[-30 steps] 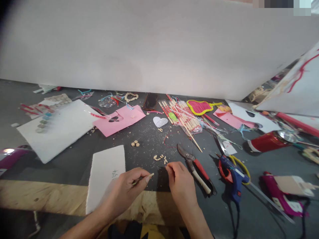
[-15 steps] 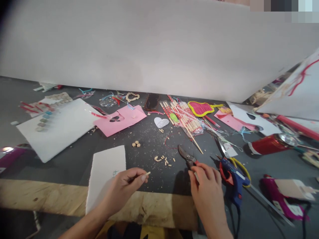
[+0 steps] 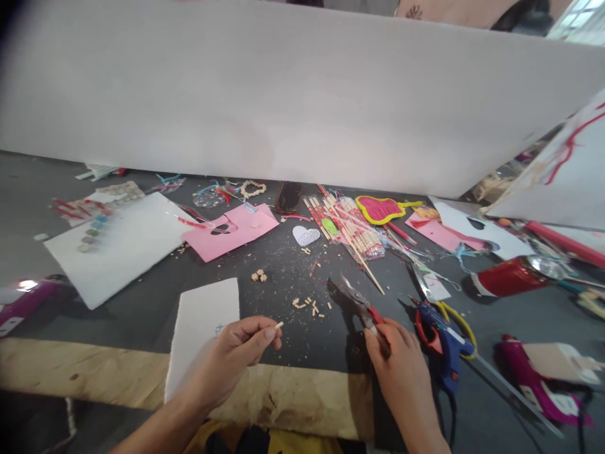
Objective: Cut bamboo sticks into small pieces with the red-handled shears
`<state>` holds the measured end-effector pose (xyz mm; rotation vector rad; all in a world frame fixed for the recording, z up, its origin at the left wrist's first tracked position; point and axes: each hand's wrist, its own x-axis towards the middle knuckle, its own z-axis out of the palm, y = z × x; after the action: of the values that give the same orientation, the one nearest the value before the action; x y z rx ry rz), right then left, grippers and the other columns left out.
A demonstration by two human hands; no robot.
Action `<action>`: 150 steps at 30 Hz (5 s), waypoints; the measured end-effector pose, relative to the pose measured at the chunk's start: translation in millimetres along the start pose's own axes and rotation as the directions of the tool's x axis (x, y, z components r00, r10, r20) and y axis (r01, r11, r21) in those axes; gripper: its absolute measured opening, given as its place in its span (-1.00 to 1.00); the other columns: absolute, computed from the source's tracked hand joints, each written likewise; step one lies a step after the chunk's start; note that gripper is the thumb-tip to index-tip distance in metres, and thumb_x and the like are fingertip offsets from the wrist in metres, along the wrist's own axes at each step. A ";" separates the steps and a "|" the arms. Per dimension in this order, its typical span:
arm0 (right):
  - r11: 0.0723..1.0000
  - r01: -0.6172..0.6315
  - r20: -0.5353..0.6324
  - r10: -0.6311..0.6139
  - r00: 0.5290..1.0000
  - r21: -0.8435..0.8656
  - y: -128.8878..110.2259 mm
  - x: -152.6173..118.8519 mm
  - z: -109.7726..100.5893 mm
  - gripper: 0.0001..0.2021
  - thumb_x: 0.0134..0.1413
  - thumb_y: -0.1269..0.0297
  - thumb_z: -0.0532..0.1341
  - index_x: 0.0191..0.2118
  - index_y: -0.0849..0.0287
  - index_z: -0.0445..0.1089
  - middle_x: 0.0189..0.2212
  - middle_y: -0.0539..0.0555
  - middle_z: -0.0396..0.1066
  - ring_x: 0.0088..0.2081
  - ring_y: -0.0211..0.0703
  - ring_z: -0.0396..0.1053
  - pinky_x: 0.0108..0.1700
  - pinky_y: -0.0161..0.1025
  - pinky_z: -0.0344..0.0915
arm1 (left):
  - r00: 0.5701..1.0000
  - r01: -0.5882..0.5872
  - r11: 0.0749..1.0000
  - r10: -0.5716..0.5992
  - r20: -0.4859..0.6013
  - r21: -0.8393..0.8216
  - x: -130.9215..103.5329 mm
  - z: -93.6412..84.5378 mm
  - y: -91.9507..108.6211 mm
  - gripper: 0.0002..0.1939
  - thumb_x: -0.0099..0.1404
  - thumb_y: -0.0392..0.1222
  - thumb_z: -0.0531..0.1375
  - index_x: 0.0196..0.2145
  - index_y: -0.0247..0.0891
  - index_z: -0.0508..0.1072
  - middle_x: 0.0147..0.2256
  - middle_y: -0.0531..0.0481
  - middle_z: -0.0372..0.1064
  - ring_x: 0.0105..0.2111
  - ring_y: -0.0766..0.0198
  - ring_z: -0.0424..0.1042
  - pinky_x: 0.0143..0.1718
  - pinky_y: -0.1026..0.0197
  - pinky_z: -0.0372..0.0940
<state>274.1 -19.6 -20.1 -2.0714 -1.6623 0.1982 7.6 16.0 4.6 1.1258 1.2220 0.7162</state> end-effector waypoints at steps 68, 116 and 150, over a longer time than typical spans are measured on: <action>0.899 0.427 0.231 -0.395 0.889 -0.104 -55.5 -33.8 7.7 -0.39 -0.04 0.32 0.11 0.17 0.23 -0.02 -0.11 0.22 0.36 -0.14 0.04 0.35 -0.16 -0.07 0.33 | 0.983 -0.168 0.985 0.166 0.075 0.023 5.6 -1.8 6.4 -0.68 0.27 -0.02 0.03 -0.51 -0.30 0.30 -0.58 0.11 0.06 -0.58 0.41 -0.03 -0.57 0.35 -0.07; 0.929 0.366 0.376 -0.324 0.868 -0.045 -52.6 -34.0 8.1 -0.40 -0.18 0.45 0.05 0.11 0.33 0.10 -0.16 0.23 0.37 -0.16 -0.02 0.33 -0.11 -0.11 0.31 | 0.972 0.004 0.978 0.045 0.231 -0.209 8.7 -2.0 4.1 -0.62 0.23 0.02 0.09 -0.59 -0.30 0.21 -0.68 0.18 -0.01 -0.68 0.50 -0.09 -0.65 0.37 -0.16; 0.929 0.370 0.365 -0.349 0.863 0.013 -49.5 -42.3 12.9 -0.37 -0.08 0.45 0.06 0.18 0.34 -0.06 -0.13 0.26 0.34 -0.13 0.00 0.31 -0.07 -0.02 0.28 | 0.967 -0.175 0.984 0.167 0.192 0.025 5.7 -6.5 9.1 -0.63 0.26 -0.11 0.05 -0.64 -0.32 0.28 -0.66 0.11 0.14 -0.62 0.44 0.05 -0.57 0.35 -0.07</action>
<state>214.6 -48.8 -16.9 -1.7921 -2.2683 0.4326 4.0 25.9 11.4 1.3153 0.9916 0.6983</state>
